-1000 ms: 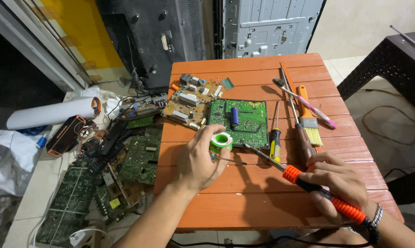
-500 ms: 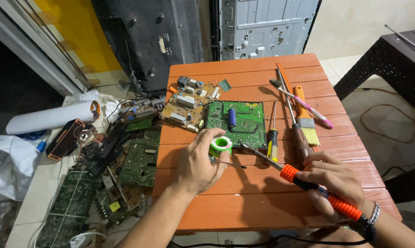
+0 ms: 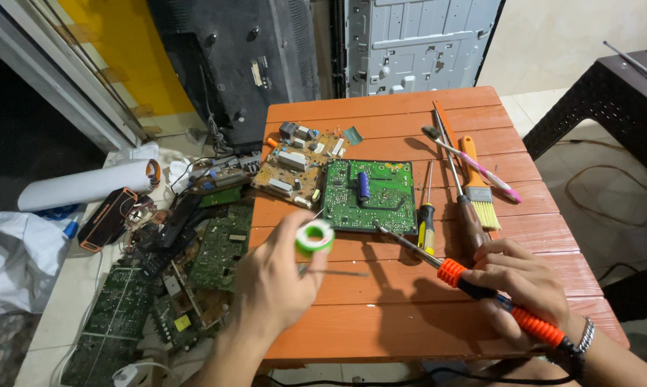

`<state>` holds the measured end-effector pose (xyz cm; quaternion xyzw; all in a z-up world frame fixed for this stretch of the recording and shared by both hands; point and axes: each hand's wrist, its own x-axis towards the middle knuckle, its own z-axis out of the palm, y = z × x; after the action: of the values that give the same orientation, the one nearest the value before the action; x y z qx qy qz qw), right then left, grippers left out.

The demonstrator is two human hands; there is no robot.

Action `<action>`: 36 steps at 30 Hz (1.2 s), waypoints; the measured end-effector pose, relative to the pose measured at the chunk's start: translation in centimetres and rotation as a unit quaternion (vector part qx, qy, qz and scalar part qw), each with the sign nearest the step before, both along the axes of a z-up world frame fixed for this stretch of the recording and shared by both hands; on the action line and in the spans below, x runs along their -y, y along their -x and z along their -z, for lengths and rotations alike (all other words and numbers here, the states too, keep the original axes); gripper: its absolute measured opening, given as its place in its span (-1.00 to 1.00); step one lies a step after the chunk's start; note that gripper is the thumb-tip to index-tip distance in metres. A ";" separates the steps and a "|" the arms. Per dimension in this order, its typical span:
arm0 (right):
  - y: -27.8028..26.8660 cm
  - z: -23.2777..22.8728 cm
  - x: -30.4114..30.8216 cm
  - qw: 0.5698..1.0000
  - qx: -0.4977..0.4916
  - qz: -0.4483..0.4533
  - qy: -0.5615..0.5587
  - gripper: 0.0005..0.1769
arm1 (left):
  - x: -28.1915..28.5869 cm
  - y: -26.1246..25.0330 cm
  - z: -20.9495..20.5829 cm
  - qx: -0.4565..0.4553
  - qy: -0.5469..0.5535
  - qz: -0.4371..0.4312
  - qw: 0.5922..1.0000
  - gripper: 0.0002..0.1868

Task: The person solders a green circuit board using a soldering iron and solder wire. They hold the board steady with one hand while applying solder to various points on the board with the other hand.

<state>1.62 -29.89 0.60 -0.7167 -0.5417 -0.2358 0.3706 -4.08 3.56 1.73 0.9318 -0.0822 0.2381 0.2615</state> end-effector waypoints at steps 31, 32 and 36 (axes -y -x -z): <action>-0.1 0.8 0.8 0.986 0.055 0.152 -0.040 -0.47 | 3.1 -19.0 -6.3 -0.331 -0.247 0.098 0.906 0.02; 0.0 0.8 0.9 0.985 0.053 0.156 -0.047 -0.48 | 3.4 -18.7 -6.8 -0.344 -0.225 0.080 0.908 -0.13; 0.2 0.8 1.0 0.983 0.052 0.164 -0.067 -0.50 | 3.4 -18.3 -7.7 -0.306 -0.174 0.018 0.936 -0.47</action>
<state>1.41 -30.86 -0.18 -0.7564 -0.4182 -0.3657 0.3452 14.19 0.15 9.47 0.9888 -0.0555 -0.0813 0.1118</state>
